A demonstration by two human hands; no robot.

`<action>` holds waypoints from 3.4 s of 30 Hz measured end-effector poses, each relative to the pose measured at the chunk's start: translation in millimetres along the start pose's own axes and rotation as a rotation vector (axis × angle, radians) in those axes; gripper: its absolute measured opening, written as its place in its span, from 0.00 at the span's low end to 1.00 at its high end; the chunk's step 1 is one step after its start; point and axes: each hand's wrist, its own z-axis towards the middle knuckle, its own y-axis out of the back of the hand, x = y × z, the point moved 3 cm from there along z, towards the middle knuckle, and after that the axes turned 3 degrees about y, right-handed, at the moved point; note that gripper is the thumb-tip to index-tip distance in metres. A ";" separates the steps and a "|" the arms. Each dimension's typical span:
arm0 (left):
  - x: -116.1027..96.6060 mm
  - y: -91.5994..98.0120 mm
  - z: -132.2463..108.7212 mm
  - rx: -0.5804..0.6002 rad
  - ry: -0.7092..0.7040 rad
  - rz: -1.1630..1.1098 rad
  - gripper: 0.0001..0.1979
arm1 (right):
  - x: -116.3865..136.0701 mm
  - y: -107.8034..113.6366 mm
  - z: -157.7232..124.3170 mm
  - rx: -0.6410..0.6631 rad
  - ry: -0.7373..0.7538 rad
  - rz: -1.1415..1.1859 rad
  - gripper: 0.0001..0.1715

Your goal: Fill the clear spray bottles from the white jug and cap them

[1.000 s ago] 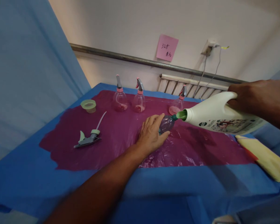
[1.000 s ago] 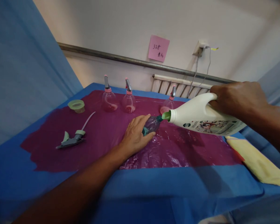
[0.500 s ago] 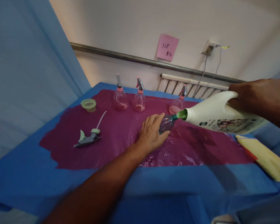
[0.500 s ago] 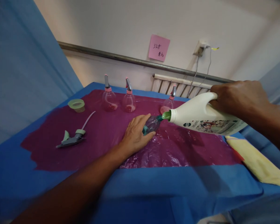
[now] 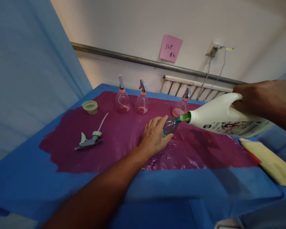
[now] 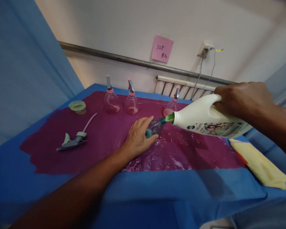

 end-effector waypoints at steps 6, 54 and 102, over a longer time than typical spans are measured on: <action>0.6 0.3 -0.1 -0.006 -0.006 -0.020 0.38 | -1.2 2.7 -0.1 -0.016 0.013 0.009 0.17; -1.1 0.9 -1.3 -0.001 -0.016 -0.021 0.38 | -0.2 13.1 -2.1 -0.038 0.028 -0.004 0.17; 1.7 -1.8 -0.3 -0.021 -0.031 -0.027 0.38 | -0.1 13.8 0.4 -0.033 -0.051 0.034 0.13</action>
